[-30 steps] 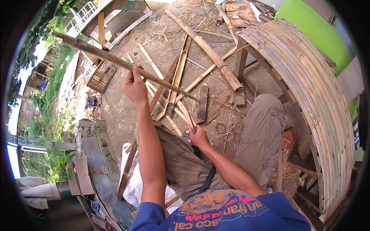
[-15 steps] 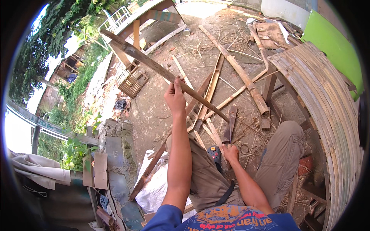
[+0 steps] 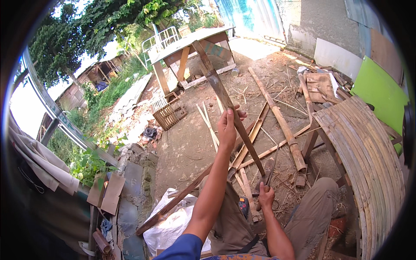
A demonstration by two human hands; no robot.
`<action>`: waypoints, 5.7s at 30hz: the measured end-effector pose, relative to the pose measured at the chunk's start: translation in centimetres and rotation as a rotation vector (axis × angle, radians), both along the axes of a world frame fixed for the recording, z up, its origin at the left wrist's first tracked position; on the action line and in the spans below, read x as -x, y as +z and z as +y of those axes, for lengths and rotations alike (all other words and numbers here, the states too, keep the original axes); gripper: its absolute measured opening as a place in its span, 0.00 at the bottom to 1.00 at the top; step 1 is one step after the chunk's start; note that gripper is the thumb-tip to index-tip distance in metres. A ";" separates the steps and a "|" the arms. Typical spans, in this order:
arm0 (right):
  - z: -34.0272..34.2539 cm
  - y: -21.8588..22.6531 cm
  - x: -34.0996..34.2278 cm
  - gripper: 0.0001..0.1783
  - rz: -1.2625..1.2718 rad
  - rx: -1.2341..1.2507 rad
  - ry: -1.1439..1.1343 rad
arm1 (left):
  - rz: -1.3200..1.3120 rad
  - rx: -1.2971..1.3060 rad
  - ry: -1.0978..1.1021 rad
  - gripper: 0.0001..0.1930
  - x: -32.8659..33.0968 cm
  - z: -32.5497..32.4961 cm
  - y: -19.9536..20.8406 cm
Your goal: The person sits on the ground and uses a machete to split a long bamboo pole into thin strips. They repeatedly strike and pry the bamboo to separate it, then place the finished strips onto a nearby wooden workbench.
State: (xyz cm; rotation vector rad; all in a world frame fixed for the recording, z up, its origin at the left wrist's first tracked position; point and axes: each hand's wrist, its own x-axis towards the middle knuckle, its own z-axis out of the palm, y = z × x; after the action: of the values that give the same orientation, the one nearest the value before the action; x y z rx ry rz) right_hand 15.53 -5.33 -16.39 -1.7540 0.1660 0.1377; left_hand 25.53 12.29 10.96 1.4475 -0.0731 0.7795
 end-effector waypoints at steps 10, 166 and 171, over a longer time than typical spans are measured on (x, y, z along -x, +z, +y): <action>-1.0 3.3 -2.3 0.21 -0.134 -0.339 -0.047 | -0.144 0.004 -0.115 0.24 0.1 -4.1 6.7; -33.5 11.7 16.7 0.18 -0.004 0.276 -0.848 | -0.177 -1.701 -0.989 0.18 1.8 -42.3 -5.5; -32.7 19.7 16.1 0.19 -0.168 0.124 -0.927 | -0.136 -1.739 -1.006 0.17 1.8 -42.7 -5.3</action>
State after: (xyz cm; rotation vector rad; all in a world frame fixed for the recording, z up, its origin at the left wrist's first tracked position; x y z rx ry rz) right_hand -0.53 -38.06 3.30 -1.6390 0.8502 -0.6999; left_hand 23.75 -30.40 5.67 2.4781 -1.7848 -0.2715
